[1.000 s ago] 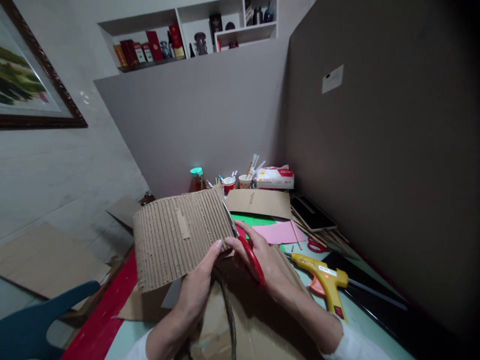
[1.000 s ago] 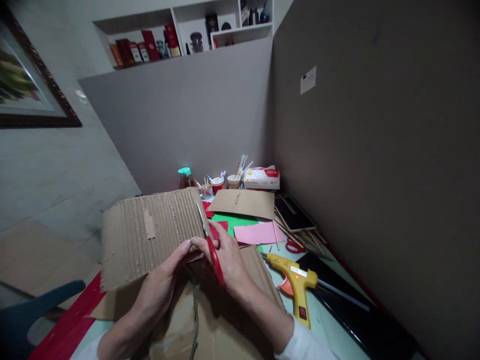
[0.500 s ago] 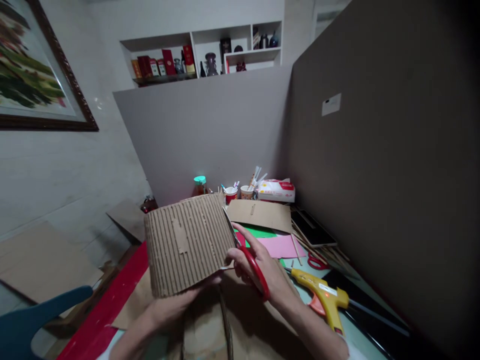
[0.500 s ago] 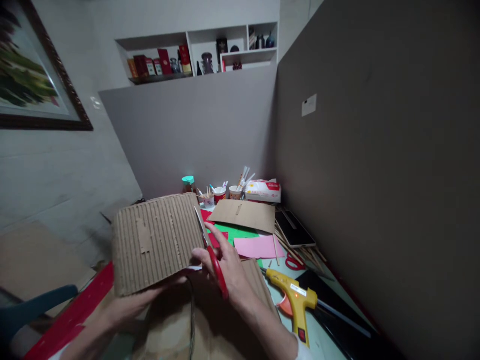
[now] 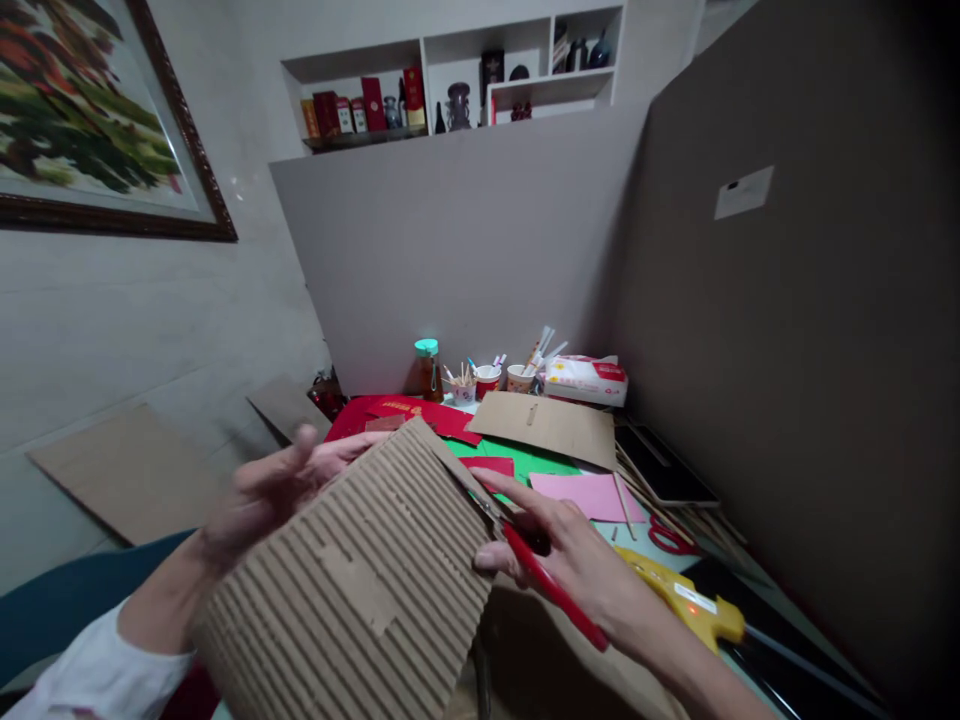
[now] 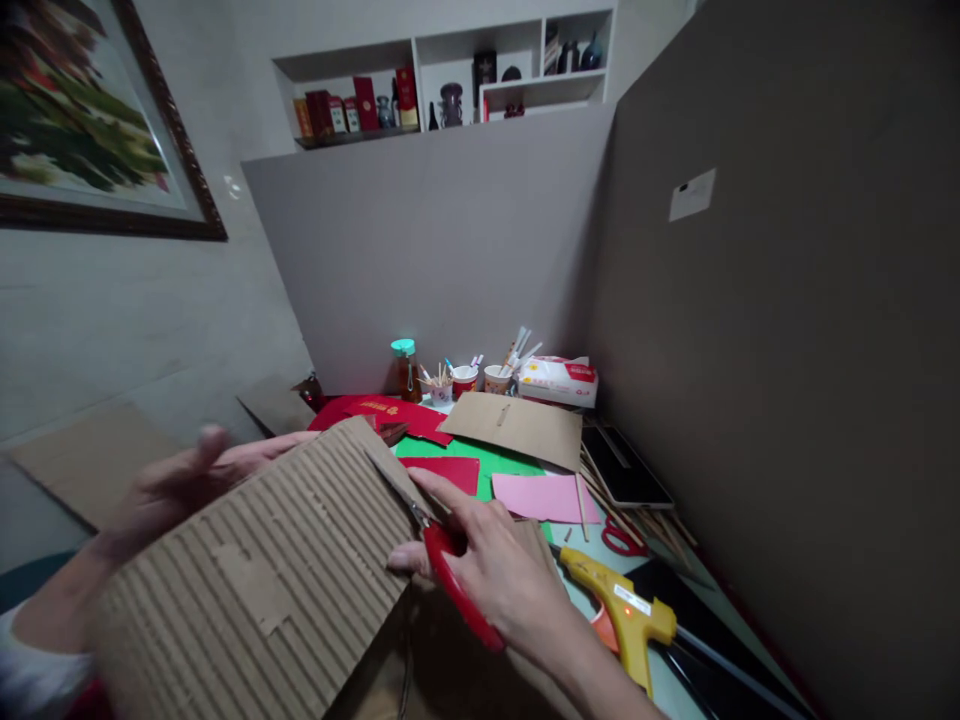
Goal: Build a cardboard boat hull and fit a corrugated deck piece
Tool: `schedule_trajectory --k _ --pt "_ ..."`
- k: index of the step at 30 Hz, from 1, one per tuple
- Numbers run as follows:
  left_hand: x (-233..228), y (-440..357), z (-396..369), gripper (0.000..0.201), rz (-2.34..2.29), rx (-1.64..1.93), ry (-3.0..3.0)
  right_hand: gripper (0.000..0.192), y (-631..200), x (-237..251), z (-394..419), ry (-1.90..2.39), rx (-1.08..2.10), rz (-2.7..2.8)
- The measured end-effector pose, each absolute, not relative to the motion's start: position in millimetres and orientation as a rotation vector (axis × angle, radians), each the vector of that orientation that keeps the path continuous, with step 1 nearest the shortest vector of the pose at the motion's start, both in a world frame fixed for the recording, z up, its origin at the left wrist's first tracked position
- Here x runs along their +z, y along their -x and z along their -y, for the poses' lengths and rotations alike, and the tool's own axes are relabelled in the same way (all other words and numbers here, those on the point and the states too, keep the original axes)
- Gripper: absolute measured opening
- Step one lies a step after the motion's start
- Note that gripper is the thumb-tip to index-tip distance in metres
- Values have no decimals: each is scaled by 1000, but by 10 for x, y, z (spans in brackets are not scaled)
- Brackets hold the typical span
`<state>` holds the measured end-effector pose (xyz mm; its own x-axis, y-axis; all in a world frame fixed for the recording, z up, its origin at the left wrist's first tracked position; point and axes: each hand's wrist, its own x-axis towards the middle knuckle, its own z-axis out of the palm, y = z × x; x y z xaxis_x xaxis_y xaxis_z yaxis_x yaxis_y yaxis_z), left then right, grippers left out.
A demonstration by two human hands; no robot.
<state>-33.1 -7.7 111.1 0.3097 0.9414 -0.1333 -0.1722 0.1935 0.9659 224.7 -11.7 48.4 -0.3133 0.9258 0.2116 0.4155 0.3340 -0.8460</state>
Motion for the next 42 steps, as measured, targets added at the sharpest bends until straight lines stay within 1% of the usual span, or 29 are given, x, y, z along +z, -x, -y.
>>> schedule_trajectory --k 1,3,6,11,13,15,17,19,22,24,27,32,39,42 --pt "1104 346 65 54 -883 863 -1083 58 -2246 514 142 1205 846 1934" --pt "1062 365 23 48 -868 713 -1133 59 -2250 560 186 1233 777 2034" --pt "978 368 -13 45 -954 668 -1180 70 -2280 596 242 1299 768 2092" --pt "893 350 53 54 -984 697 -1106 92 -2351 584 335 1296 946 2095" --pt "878 349 81 54 -977 700 -1124 100 -2370 575 361 1288 1030 2097" --pt "871 354 103 52 -974 693 -1153 103 -2385 579 375 1266 1104 2087" --pt "868 363 123 50 -977 674 -1174 100 -2405 595 378 1191 1129 2091" --pt "864 373 144 50 -974 660 -1181 92 -2437 614 382 1122 1133 2103" --pt "851 378 166 49 -958 676 -1180 83 -2494 627 405 1113 1207 2082" --pt "840 370 170 48 -955 684 -1189 81 -2516 626 431 1136 1254 2071" --pt "828 352 165 51 -974 647 -1200 84 -2500 631 478 1158 1287 2061" --pt "852 356 150 52 -1035 596 -1303 88 -2424 661 538 1182 1241 2023" --pt "1002 294 168 46 -941 446 -1845 86 -2374 643 517 1044 1145 2110" --pt "991 253 181 47 -911 456 -1825 86 -2366 635 510 1073 1160 2083"
